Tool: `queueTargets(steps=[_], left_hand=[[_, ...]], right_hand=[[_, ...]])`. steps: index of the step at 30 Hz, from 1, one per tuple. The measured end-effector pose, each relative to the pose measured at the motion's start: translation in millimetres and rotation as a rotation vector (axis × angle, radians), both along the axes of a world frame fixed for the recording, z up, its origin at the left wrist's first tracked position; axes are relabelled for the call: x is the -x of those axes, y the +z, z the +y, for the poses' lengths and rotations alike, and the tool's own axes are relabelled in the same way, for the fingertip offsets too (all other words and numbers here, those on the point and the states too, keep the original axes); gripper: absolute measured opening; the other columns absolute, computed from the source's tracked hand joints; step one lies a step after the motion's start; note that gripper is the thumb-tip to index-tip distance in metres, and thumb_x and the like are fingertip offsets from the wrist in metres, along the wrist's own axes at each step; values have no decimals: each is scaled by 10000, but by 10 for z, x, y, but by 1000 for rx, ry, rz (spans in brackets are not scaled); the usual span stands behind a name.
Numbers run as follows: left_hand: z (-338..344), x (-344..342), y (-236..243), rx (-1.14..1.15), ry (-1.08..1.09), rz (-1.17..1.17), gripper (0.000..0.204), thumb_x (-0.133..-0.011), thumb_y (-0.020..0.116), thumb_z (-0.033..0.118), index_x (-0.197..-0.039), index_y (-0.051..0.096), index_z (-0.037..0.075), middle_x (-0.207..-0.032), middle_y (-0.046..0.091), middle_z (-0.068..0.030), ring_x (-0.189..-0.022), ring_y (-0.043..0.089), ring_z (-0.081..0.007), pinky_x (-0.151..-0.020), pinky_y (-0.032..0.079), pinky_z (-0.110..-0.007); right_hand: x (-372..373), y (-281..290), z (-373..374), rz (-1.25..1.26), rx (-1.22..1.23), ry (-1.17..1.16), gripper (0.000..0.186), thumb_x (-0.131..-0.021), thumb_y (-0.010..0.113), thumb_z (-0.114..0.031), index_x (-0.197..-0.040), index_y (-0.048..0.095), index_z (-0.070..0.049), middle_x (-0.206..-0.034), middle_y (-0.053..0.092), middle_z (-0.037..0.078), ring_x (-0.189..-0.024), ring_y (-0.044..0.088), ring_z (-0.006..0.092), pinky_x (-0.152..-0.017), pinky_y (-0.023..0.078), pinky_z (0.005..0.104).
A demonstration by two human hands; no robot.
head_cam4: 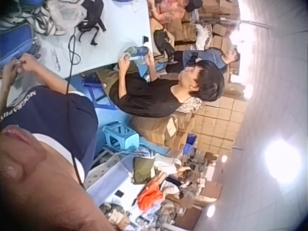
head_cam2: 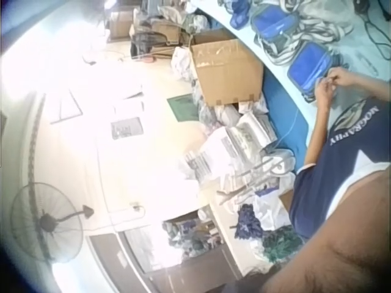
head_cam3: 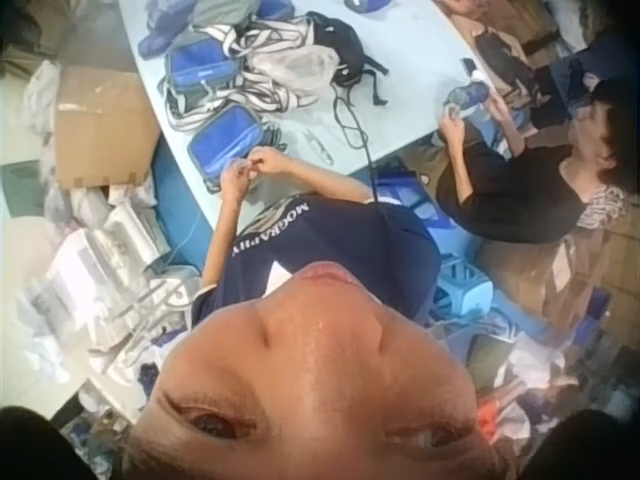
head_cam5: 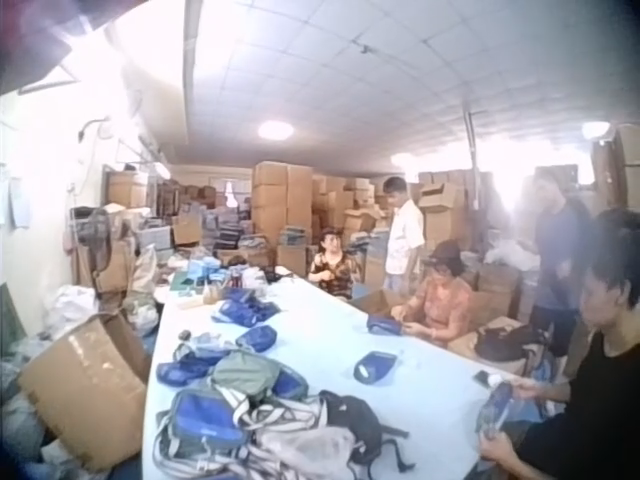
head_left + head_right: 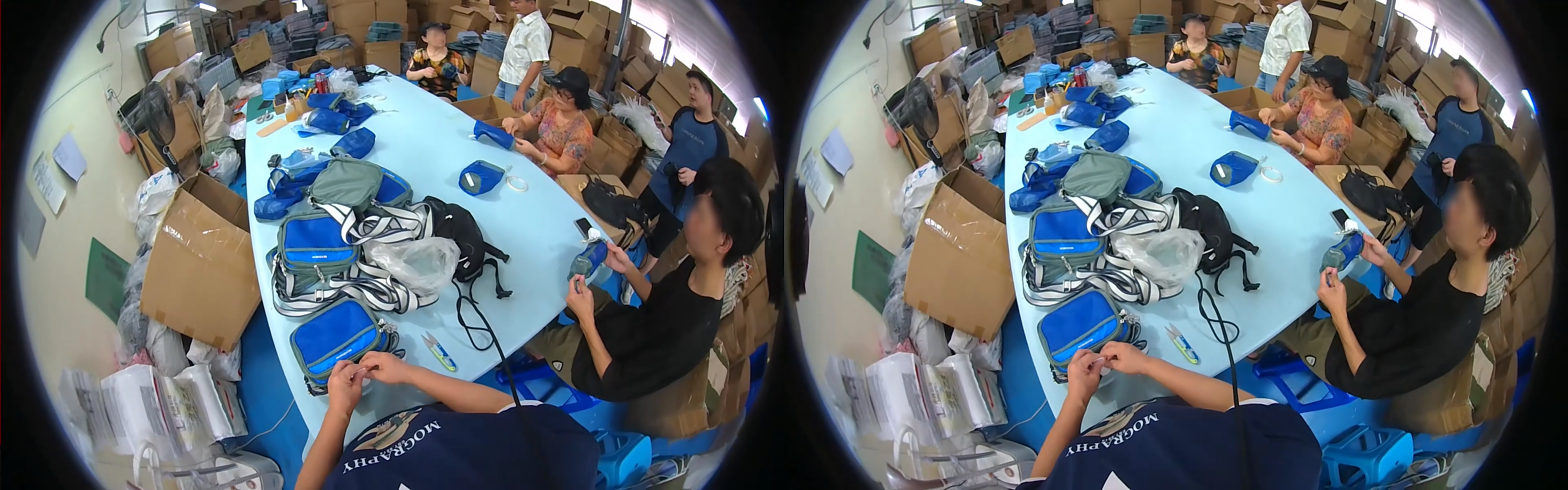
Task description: The recorder is finishing the assembly of small bags by applying white protective padding to the straps and handles, checking zippers, and organizing them on a workbench.
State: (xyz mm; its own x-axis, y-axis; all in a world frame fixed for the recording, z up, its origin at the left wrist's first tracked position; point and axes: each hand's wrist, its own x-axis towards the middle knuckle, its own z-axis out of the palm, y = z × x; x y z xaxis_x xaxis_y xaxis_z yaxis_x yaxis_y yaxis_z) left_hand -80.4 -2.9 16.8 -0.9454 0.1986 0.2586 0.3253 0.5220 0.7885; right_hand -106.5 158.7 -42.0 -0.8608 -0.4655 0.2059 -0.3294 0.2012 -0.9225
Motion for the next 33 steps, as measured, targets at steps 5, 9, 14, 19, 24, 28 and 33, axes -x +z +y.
queueTargets(steps=[5, 9, 14, 19, 24, 28, 33], left_hand=[[8, -11, -65, -67, -8, 56, 112, -707, 679, 44, -816, 686, 64, -811, 556, -81, -704, 549, -202, -620, 449, -286], [21, -23, -89, -113, 23, 73, 98, -705, 681, 38, -800, 680, 61, -797, 555, -75, -705, 553, -202, -611, 450, -278], [-82, 2, -176, -119, 44, 38, 152, -695, 699, 96, -828, 647, 42, -822, 603, -109, -718, 585, -256, -638, 468, -329], [-140, -36, -87, 203, -10, -128, 361, -639, 752, 244, -883, 574, 46, -823, 616, -156, -769, 589, -332, -700, 449, -414], [-105, -5, -145, 341, -22, -95, 357, -602, 770, 212, -854, 580, 44, -814, 620, -158, -766, 593, -340, -678, 461, -420], [-95, -14, -152, 244, 21, -44, 343, -589, 768, 188, -851, 602, 40, -820, 624, -165, -745, 601, -343, -665, 477, -413], [-69, -20, -86, 214, 17, -91, 336, -589, 761, 179, -845, 602, 29, -813, 621, -165, -744, 600, -340, -665, 477, -405]], right_hand=[[91, 64, 97, -94, 100, 156, 170, -755, 659, -133, -893, 637, -36, -932, 590, 77, -808, 581, 179, -702, 464, 286], [90, 89, 83, -92, -24, 189, 140, -783, 642, -110, -900, 612, -39, -949, 569, 71, -844, 566, 193, -752, 453, 289], [-46, 239, -18, 216, -210, 22, 132, -759, 622, -88, -867, 573, -32, -941, 568, 94, -848, 566, 263, -728, 463, 333], [-113, 309, -54, 329, -224, -102, 116, -741, 606, -79, -845, 573, -37, -817, 585, 94, -793, 577, 287, -667, 465, 371], [-78, 432, -71, 352, -178, -113, 75, -745, 608, -91, -802, 588, -47, -758, 578, 86, -730, 577, 286, -625, 461, 369], [-62, 485, -82, 263, -150, -126, 62, -739, 611, -96, -786, 596, -58, -731, 560, 80, -691, 569, 268, -604, 454, 355], [-34, 510, -82, 198, -108, -117, 70, -731, 605, -88, -794, 599, -57, -714, 549, 67, -662, 562, 243, -589, 448, 340]])
